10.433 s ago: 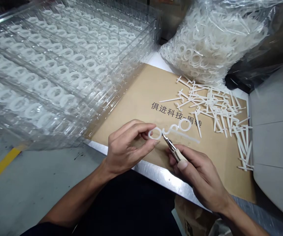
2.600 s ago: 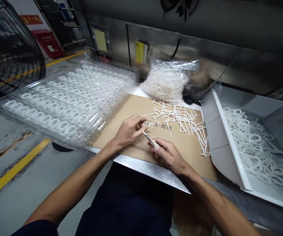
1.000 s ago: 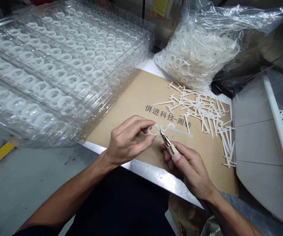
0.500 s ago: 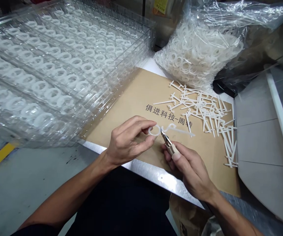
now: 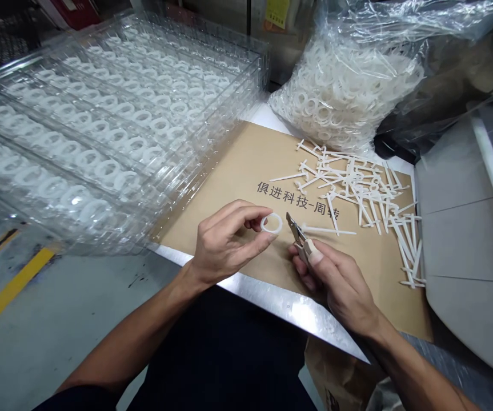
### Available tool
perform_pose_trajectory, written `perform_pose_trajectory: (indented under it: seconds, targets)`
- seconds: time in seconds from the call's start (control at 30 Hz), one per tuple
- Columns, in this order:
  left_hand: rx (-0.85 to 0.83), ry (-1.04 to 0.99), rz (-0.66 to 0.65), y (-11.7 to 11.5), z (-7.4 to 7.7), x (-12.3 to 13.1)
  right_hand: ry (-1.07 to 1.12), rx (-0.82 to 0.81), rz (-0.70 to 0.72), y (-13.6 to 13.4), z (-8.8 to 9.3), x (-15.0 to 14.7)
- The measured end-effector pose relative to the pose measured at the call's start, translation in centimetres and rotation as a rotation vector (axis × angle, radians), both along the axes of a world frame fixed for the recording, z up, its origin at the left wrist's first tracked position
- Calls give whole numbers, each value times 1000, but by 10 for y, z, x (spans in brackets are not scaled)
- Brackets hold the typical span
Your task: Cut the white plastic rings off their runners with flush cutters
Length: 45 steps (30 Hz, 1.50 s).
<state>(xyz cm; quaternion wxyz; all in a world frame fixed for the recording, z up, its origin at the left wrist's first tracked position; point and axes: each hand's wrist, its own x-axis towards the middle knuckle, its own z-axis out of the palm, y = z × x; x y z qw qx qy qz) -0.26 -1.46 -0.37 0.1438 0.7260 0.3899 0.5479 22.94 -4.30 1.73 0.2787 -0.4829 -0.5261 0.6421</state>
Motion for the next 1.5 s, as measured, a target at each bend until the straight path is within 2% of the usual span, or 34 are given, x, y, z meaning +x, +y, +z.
perform_pose_trajectory:
  seconds: [0.6, 1.17, 1.4, 1.5]
  targets:
    - [28, 75, 39, -1, 4, -1, -5, 18, 23, -1, -5, 7]
    - [77, 98, 68, 0, 7, 0, -18, 19, 54, 1, 0, 7]
    - [52, 94, 76, 0, 2, -2, 28, 4, 49, 1, -6, 6]
    - [28, 85, 96, 1, 11, -4, 71, -3, 56, 2, -9, 2]
